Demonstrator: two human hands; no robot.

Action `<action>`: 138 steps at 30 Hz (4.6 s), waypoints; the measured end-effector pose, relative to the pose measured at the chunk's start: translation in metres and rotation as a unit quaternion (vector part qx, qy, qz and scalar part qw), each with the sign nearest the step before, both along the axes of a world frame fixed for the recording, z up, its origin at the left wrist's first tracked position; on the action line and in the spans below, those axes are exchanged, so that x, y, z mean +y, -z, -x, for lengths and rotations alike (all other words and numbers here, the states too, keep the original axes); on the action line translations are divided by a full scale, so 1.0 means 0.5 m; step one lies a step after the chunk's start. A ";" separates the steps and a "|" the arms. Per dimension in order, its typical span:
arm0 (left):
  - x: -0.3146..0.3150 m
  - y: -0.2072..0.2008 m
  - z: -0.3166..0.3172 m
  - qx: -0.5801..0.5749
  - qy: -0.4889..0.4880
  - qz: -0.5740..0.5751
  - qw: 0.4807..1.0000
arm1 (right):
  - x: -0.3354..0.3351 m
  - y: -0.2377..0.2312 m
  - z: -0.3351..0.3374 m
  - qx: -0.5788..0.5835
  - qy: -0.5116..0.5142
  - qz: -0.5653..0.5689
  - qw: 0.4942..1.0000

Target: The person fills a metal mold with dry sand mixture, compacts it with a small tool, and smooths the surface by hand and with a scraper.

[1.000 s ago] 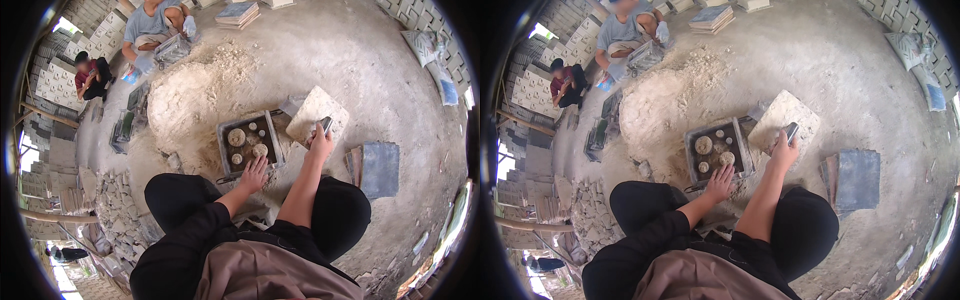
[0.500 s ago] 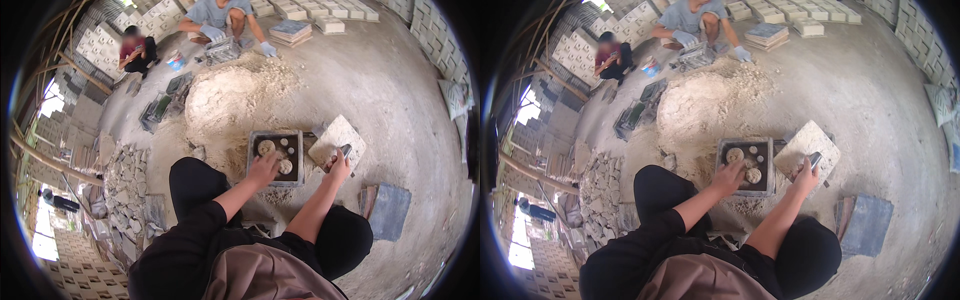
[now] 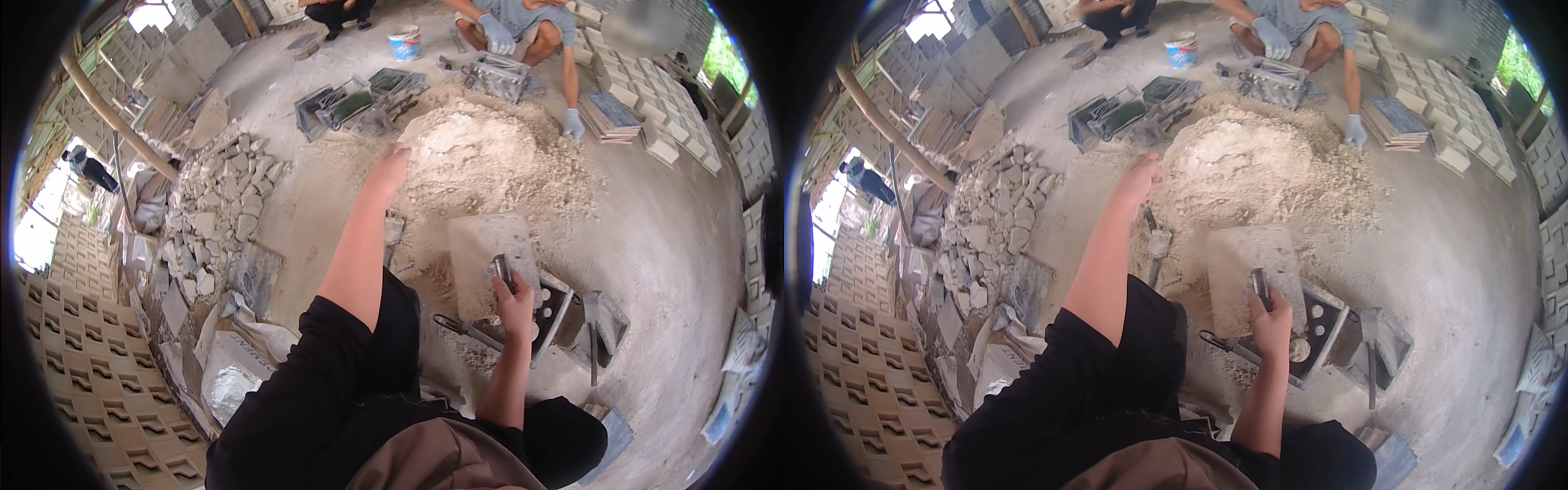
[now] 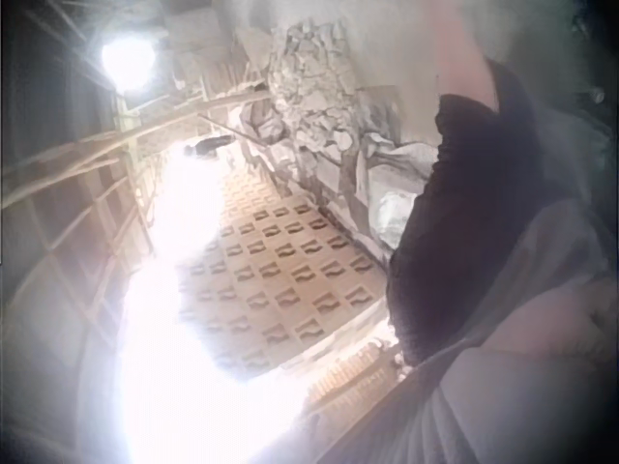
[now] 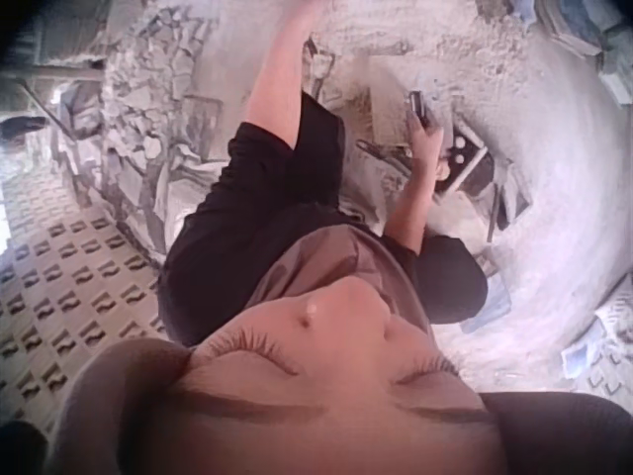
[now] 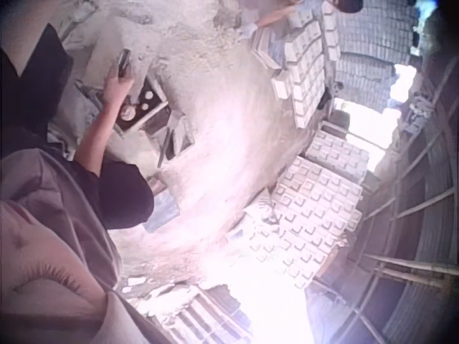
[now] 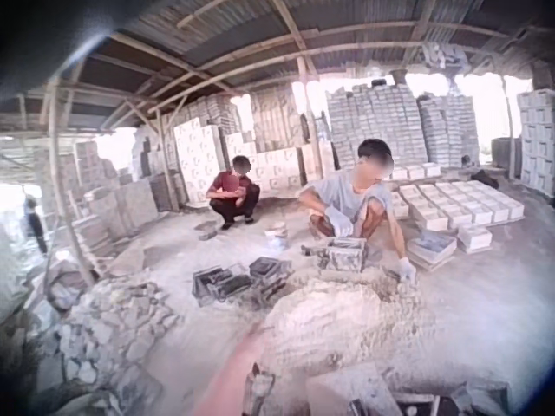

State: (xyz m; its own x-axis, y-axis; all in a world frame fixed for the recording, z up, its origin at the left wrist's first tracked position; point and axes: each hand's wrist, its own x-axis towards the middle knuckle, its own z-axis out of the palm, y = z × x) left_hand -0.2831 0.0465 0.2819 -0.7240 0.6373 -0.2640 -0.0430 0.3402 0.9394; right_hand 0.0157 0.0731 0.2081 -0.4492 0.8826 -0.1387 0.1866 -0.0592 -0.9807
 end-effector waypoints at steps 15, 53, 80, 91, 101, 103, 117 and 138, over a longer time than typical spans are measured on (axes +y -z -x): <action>-0.115 -0.033 0.102 -0.324 -0.079 -0.290 0.897 | -0.031 0.452 0.257 -0.148 0.048 -0.095 0.983; 0.169 -0.015 -0.285 -0.120 0.260 -0.095 0.953 | 0.048 -0.154 -0.299 -0.134 0.059 0.096 0.985; 0.220 0.050 -0.298 -0.064 0.317 0.013 0.946 | 0.075 0.126 -0.391 -0.385 0.169 -0.160 0.893; 0.203 0.038 -0.268 -0.069 0.287 -0.004 0.955 | 0.063 0.101 -0.401 -0.238 0.142 0.019 0.961; 0.176 0.013 -0.268 -0.093 0.268 0.015 0.959 | 0.005 0.108 -0.359 -0.317 -0.037 -0.025 0.947; 0.174 0.011 -0.260 -0.098 0.270 0.019 0.958 | -0.006 0.102 -0.334 -0.345 -0.052 -0.048 0.936; 0.182 0.023 -0.257 -0.082 0.292 0.012 0.953 | 0.023 0.042 -0.407 -0.399 -0.113 -0.035 0.909; 0.222 0.057 -0.263 0.259 0.298 -0.066 0.916 | 0.055 -0.052 -0.340 -0.428 -0.022 -0.080 0.900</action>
State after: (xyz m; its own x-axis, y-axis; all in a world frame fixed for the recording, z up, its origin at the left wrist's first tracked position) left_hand -0.1518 0.1577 0.2534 -0.2429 0.9621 0.1240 0.5768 0.0404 0.8159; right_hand 0.1855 0.1004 0.2341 -0.2729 0.9061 -0.3233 0.8764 0.0955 -0.4720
